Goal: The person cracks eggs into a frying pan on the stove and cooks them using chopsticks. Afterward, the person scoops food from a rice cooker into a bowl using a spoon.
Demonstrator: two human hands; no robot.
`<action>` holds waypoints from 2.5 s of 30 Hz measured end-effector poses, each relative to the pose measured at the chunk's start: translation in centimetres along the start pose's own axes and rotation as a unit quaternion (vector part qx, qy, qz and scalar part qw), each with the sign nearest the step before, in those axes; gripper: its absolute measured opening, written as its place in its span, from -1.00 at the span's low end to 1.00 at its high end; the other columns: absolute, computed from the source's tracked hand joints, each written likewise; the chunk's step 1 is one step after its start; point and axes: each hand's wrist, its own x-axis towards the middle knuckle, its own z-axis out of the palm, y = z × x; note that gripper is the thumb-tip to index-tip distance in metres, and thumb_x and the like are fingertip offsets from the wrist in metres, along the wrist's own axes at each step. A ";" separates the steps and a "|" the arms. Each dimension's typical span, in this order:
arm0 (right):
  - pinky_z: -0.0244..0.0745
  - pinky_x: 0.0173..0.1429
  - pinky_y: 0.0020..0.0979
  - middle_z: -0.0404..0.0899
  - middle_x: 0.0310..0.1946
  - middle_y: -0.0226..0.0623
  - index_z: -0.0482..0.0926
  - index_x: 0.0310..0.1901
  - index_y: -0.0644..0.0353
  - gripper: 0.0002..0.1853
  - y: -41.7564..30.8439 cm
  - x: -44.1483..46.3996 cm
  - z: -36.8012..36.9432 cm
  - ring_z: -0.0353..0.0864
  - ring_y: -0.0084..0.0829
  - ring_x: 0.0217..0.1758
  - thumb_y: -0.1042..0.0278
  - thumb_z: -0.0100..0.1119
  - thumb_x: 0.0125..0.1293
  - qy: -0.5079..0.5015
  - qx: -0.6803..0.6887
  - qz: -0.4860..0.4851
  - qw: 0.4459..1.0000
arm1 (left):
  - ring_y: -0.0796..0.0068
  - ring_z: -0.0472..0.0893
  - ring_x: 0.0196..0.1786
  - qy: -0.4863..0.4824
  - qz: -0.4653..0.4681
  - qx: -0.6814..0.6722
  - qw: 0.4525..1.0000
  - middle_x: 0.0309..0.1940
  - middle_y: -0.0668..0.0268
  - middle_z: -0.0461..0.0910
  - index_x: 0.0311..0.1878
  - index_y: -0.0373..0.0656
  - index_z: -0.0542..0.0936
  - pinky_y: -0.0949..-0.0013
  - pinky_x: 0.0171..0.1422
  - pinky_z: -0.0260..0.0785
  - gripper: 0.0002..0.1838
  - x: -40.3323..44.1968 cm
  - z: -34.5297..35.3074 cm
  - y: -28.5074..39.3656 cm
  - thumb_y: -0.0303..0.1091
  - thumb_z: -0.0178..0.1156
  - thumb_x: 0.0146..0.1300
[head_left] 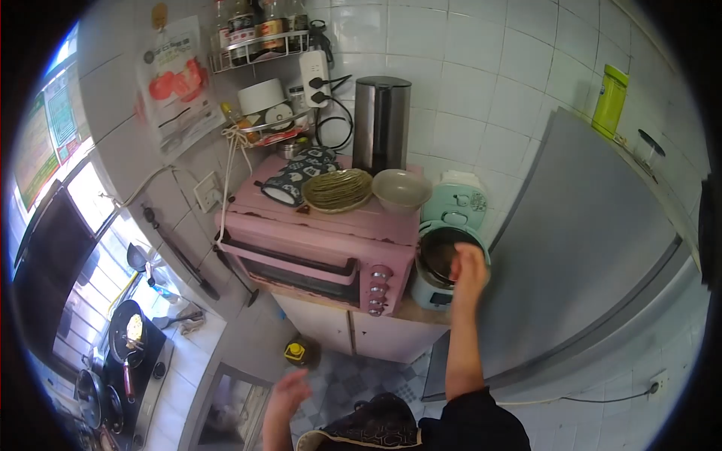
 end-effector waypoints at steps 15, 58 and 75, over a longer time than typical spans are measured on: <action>0.40 -0.67 -0.47 0.49 -0.34 -0.11 0.30 0.07 0.33 -0.57 4.4 14.9 7.1 0.51 -0.32 -0.63 0.41 -0.07 0.14 -0.199 -0.062 0.328 0.921 | 0.19 0.47 0.04 -0.279 0.035 0.051 0.958 0.20 0.03 0.19 0.35 -0.27 -0.09 0.19 0.08 0.38 -0.29 14.5 28.5 17.6 -0.30 0.04 0.25; 0.15 0.12 -0.19 0.52 -0.44 -0.30 0.65 -0.41 0.13 -0.80 12.3 14.1 -8.2 0.40 -0.33 -0.12 0.24 0.08 0.04 -0.216 -0.856 -0.240 0.404 | 0.26 0.39 0.15 -0.388 -0.340 0.148 0.844 0.12 0.18 0.30 0.29 -0.10 0.10 0.09 0.03 0.45 -0.39 20.8 29.3 3.0 -0.34 0.10 0.21; 0.17 0.01 -0.18 0.60 -0.34 -0.32 0.64 -0.24 -0.10 -0.79 14.3 11.5 -8.2 0.51 -0.29 -0.10 0.21 0.12 0.06 -0.244 -0.728 0.178 0.616 | 0.23 0.43 0.08 -0.380 -0.316 0.185 0.850 0.08 0.12 0.28 0.25 -0.18 0.06 0.15 -0.09 0.52 -0.38 20.7 30.4 3.6 -0.41 0.12 0.17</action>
